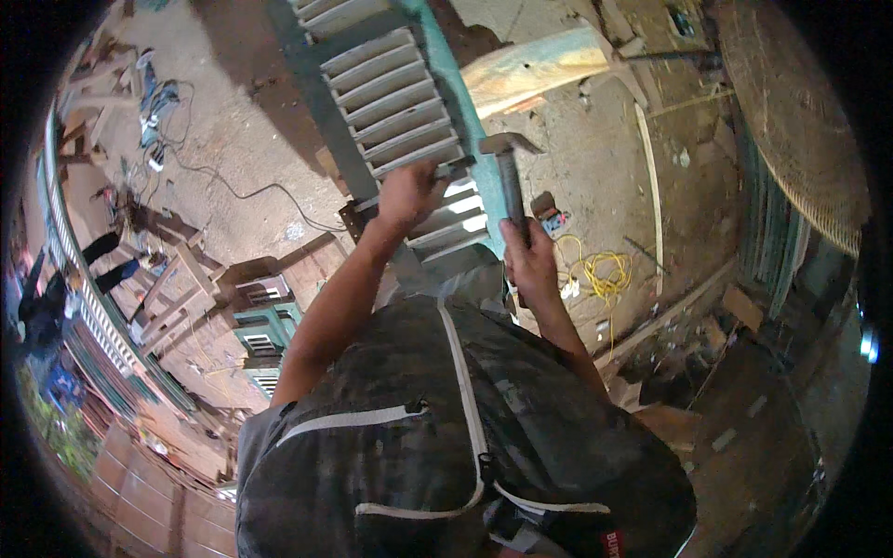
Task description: The person uses an angle grinder to smooth the edges of a green wooden shutter, then flips it and uses a hammer to tap along the slats. The shutter is repositioned several times during the process.
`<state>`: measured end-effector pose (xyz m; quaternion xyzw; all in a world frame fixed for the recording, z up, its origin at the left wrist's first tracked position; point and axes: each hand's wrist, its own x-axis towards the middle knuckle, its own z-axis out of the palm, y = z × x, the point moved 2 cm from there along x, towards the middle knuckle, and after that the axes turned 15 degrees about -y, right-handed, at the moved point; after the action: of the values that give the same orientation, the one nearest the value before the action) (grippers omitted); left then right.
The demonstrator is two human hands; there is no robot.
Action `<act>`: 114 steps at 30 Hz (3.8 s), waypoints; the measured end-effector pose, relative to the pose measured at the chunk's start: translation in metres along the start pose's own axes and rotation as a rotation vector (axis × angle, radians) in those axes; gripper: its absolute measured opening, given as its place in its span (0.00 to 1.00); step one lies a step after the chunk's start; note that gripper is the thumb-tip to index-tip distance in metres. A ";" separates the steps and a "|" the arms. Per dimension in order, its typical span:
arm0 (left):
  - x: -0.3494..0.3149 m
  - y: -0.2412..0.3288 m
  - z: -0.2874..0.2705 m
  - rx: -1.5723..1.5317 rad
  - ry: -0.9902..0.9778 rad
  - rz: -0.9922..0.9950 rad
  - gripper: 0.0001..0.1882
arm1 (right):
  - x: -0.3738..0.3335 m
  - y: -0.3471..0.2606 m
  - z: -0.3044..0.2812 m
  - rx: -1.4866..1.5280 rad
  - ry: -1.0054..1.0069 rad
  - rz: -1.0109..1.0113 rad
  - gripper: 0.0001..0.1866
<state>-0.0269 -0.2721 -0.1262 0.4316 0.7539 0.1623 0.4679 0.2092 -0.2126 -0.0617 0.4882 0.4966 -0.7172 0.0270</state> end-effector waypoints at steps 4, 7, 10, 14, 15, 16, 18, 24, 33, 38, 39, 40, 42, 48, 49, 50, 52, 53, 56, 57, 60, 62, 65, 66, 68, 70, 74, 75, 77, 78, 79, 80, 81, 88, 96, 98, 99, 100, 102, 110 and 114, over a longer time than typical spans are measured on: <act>0.007 -0.002 -0.026 -0.044 -0.060 0.091 0.19 | 0.020 0.077 -0.026 0.069 0.275 -0.164 0.15; 0.013 -0.023 -0.039 -0.146 -0.216 0.091 0.20 | 0.002 0.054 -0.061 -0.265 0.355 0.137 0.20; 0.031 -0.038 -0.046 -0.277 -0.150 0.203 0.23 | -0.017 0.098 -0.092 -0.162 0.439 0.012 0.20; 0.023 -0.065 -0.061 -0.499 -0.137 0.238 0.23 | -0.042 0.089 -0.053 0.043 0.493 0.218 0.18; 0.022 -0.061 -0.063 -0.502 -0.120 0.244 0.22 | -0.047 0.078 -0.038 0.106 0.524 0.237 0.18; 0.021 -0.057 -0.065 -0.504 -0.104 0.252 0.22 | -0.048 0.102 -0.040 0.137 0.557 0.181 0.18; 0.017 -0.053 -0.072 -0.517 -0.092 0.249 0.20 | -0.054 0.095 -0.020 0.245 0.542 0.130 0.18; 0.029 -0.094 -0.070 -0.602 -0.088 0.279 0.19 | -0.095 0.094 0.024 0.194 0.503 0.118 0.17; 0.025 -0.052 -0.058 -0.639 -0.273 0.200 0.14 | -0.205 0.177 0.040 0.207 0.765 0.294 0.22; 0.028 -0.072 -0.045 -0.526 -0.164 0.214 0.17 | -0.197 0.187 0.021 0.261 0.783 0.252 0.21; 0.022 -0.066 -0.054 -0.475 -0.112 0.220 0.19 | -0.191 0.181 0.021 0.265 0.751 0.229 0.20; 0.014 -0.056 -0.047 -0.483 -0.087 0.177 0.19 | -0.190 0.177 0.016 0.278 0.753 0.207 0.20; 0.004 -0.045 -0.038 -0.282 -0.171 0.056 0.27 | -0.179 0.174 0.010 0.312 0.689 0.168 0.18; -0.008 -0.010 0.026 0.207 -0.106 0.273 0.18 | -0.137 0.102 -0.013 0.152 0.510 0.056 0.16; -0.008 -0.011 0.036 0.165 0.062 0.408 0.19 | -0.126 0.101 -0.025 0.133 0.482 0.078 0.16; -0.002 -0.014 0.044 0.201 0.096 0.436 0.17 | -0.110 0.103 -0.036 0.127 0.464 0.087 0.16; 0.000 -0.017 0.046 0.287 -0.023 0.230 0.15 | -0.091 0.064 -0.047 0.053 0.357 0.129 0.15; 0.001 -0.023 0.048 0.235 0.037 0.260 0.13 | -0.083 0.051 -0.052 0.068 0.323 0.098 0.14; 0.004 -0.016 0.032 0.238 0.074 0.185 0.13 | -0.065 0.037 -0.075 0.086 0.291 0.045 0.13; 0.004 -0.012 0.024 0.195 0.032 0.156 0.14 | -0.063 0.027 -0.080 0.092 0.301 -0.002 0.13; 0.007 -0.012 0.021 0.232 0.053 0.150 0.14 | -0.059 -0.019 -0.080 0.159 0.422 -0.158 0.13; 0.009 -0.010 0.020 0.250 0.018 0.100 0.14 | -0.056 -0.054 -0.075 0.230 0.493 -0.266 0.13; 0.013 -0.016 0.024 0.236 0.009 0.077 0.14 | -0.039 -0.060 -0.062 0.243 0.583 -0.253 0.12; 0.012 -0.019 0.026 0.221 0.017 0.068 0.14 | -0.032 -0.049 -0.054 0.243 0.616 -0.228 0.12; 0.013 -0.011 0.025 0.234 0.050 0.090 0.14 | -0.013 0.018 -0.019 0.296 0.343 -0.215 0.18; 0.015 -0.003 0.027 0.204 0.022 0.116 0.13 | 0.004 0.077 0.017 -0.255 0.180 -0.122 0.21; 0.013 -0.006 0.024 0.242 0.045 0.053 0.13 | -0.031 -0.005 -0.030 -0.171 0.214 -0.106 0.11; 0.011 -0.011 0.024 0.253 0.051 0.030 0.13 | -0.046 -0.036 -0.044 -0.007 0.300 -0.181 0.09; 0.010 -0.014 0.020 0.262 0.099 0.077 0.14 | -0.066 -0.092 -0.078 0.193 0.510 -0.312 0.10; 0.012 -0.017 0.020 0.249 0.101 0.064 0.14 | -0.068 -0.104 -0.092 0.222 0.632 -0.353 0.11; 0.014 -0.019 0.020 0.238 0.104 0.049 0.14 | -0.063 -0.100 -0.089 0.208 0.637 -0.337 0.10; 0.014 -0.021 0.020 0.236 0.106 0.033 0.14 | -0.058 -0.086 -0.081 0.203 0.642 -0.320 0.10; 0.015 -0.018 0.021 0.222 0.109 0.064 0.15 | -0.052 -0.068 -0.071 0.198 0.661 -0.304 0.09; 0.015 -0.031 0.025 0.279 0.122 0.164 0.13 | -0.053 -0.036 -0.077 -0.116 0.292 -0.075 0.17; 0.023 -0.011 0.020 0.296 0.161 0.191 0.13 | -0.034 0.033 -0.131 -0.452 0.947 -0.375 0.14; 0.021 -0.031 0.025 0.304 0.078 0.118 0.13 | -0.044 0.017 -0.119 -0.372 0.804 -0.240 0.13; 0.024 -0.033 0.026 0.295 0.062 0.117 0.12 | -0.046 -0.003 -0.119 -0.334 0.745 -0.195 0.13; 0.036 -0.032 0.016 0.333 0.096 0.127 0.12 | -0.040 -0.024 -0.116 -0.271 0.689 -0.173 0.13; 0.020 -0.037 0.023 0.351 0.094 0.100 0.12 | -0.055 -0.067 -0.109 -0.191 0.546 -0.036 0.12; 0.019 -0.025 0.022 0.287 0.167 0.117 0.09 | -0.001 0.002 -0.051 0.053 0.685 -0.418 0.12; 0.015 -0.030 0.015 0.261 0.143 0.074 0.12 | -0.038 -0.051 -0.115 -0.037 0.543 -0.180 0.12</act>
<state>-0.0318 -0.2797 -0.1617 0.5037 0.7835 0.1104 0.3467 0.2797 -0.1183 -0.0025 0.6160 0.5397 -0.5505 -0.1619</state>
